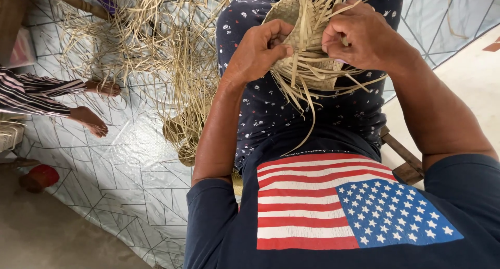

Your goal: Hand-weaving dried straw or palm leaves to shape a cylindrical item like a hat or basket.

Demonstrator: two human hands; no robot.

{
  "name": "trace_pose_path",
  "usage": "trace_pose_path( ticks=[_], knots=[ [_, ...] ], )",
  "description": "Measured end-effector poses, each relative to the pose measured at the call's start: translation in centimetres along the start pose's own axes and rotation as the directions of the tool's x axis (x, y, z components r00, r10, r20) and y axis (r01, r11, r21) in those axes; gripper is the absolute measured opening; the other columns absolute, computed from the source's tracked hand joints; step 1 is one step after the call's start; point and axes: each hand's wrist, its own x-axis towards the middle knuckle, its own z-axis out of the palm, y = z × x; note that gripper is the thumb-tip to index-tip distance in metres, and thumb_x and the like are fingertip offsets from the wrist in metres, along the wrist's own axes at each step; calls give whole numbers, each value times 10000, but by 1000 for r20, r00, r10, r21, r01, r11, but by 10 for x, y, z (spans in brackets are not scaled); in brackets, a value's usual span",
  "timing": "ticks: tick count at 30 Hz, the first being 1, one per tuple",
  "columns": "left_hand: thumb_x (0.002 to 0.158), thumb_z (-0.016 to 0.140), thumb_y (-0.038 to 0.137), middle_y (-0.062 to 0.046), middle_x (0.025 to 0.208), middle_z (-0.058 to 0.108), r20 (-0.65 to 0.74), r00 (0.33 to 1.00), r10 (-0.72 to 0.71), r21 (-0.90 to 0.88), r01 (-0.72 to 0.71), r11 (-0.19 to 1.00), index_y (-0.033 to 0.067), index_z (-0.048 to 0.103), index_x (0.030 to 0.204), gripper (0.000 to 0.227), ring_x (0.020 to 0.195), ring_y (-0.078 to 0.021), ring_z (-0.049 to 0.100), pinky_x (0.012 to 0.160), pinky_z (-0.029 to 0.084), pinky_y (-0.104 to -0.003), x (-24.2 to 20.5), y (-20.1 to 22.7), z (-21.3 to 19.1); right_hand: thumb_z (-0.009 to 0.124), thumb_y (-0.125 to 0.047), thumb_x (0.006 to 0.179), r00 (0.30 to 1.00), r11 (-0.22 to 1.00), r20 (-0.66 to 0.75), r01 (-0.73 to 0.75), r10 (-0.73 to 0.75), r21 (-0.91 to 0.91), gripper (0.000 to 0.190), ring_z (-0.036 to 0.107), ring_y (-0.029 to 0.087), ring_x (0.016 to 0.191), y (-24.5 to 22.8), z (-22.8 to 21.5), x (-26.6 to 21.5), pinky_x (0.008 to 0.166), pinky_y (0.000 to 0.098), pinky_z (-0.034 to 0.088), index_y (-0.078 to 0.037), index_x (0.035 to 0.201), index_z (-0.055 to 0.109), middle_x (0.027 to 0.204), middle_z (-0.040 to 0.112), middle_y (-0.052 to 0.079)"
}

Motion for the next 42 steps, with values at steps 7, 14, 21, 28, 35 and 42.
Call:
trace_pose_path(
  ticks=[7,14,21,28,35,42],
  knots=[
    [767,696,-21,28,674,527,-27,997,-73,-22,72,997,11,659,1021,259,539,-53,394,497,333,-187,-3,3,-2,711,35,803,1000,994,-22,3,-6,-107,124,467,199,765,7,7,-7,756,328,409,-22,802,601,818,525,64],
    [793,697,18,31,657,518,-6,998,-64,-89,64,994,26,672,1022,230,529,-55,375,493,304,-195,-2,3,-3,720,-127,949,997,997,-75,-25,30,76,225,415,135,572,-1,-4,-7,514,252,333,65,931,604,821,540,108],
    [788,705,110,-42,908,653,-93,993,72,-114,-83,990,50,590,1174,407,663,-83,489,599,386,-208,-10,16,-5,733,-126,933,967,979,-214,100,-137,-176,231,453,311,968,-19,-10,-8,910,419,310,49,1023,611,1056,502,165],
    [758,709,22,11,966,575,-224,832,507,470,-364,804,152,675,910,203,861,-147,482,717,427,-280,-41,25,28,811,-131,898,977,923,-155,77,-145,-376,180,476,193,836,-27,-2,-31,823,342,334,-83,945,644,978,582,43],
    [763,752,24,26,951,606,-312,866,392,249,-323,913,123,710,869,152,847,-111,534,770,483,-259,-52,41,47,815,-33,779,987,964,-162,-38,-5,-263,279,492,210,815,-30,8,-31,802,323,338,-22,994,637,926,533,73],
    [805,680,-72,-81,920,608,-433,901,-4,-578,-274,768,50,449,1012,333,834,-148,640,800,553,-249,-56,18,49,807,53,825,973,996,-229,-30,10,-84,224,403,147,604,-25,19,-34,690,295,335,16,960,631,928,514,93]
  ],
)
